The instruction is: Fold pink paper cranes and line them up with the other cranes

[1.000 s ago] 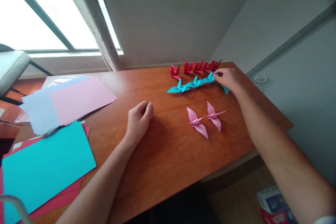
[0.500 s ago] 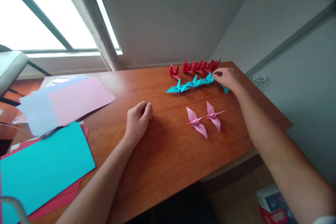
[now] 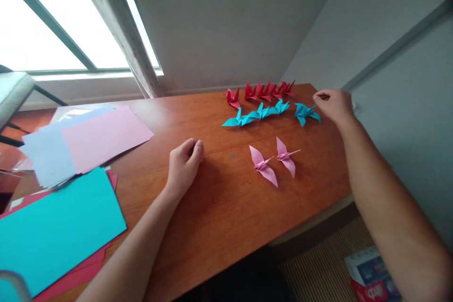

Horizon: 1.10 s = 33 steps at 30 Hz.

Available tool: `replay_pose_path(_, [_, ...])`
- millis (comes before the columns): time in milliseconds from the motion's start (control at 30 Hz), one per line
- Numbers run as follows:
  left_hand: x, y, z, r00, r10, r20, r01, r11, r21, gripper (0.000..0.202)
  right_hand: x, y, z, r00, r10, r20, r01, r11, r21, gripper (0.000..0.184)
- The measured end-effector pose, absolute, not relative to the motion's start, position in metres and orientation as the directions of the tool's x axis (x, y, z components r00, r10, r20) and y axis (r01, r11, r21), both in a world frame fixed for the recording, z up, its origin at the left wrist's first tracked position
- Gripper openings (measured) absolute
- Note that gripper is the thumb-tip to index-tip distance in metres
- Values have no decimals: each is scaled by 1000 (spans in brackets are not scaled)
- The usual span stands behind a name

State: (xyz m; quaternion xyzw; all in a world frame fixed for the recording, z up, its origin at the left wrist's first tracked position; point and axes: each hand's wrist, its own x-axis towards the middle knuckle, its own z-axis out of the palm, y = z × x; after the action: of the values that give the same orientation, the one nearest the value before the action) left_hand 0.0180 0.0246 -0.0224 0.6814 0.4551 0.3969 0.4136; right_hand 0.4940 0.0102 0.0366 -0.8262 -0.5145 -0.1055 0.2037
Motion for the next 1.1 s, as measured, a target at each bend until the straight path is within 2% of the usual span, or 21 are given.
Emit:
replay_pose_path(200, [18,24,-20,272,948,167,301,-248,921,38,505,3,27,362,889,280,927,-313,-206,22])
replay_pose_path(400, [18,24,-21,275,948,162,307,-246,919,38,514,-1,25,354,853,384,935,-327,-135,33])
replay_pose_path(600, [18,24,-20,276,947,165,309,-250,918,38,511,1,25,374,898,230,924,-340,-177,11])
replay_pose_path(900, [18,24,-20,274,947,167,320,-253,913,38,508,5,23,405,862,304,911,-352,-214,15])
replay_pose_path(1100, [18,24,-20,279,946,163,325,-252,912,37,509,9,21,462,803,377,880,-362,-309,14])
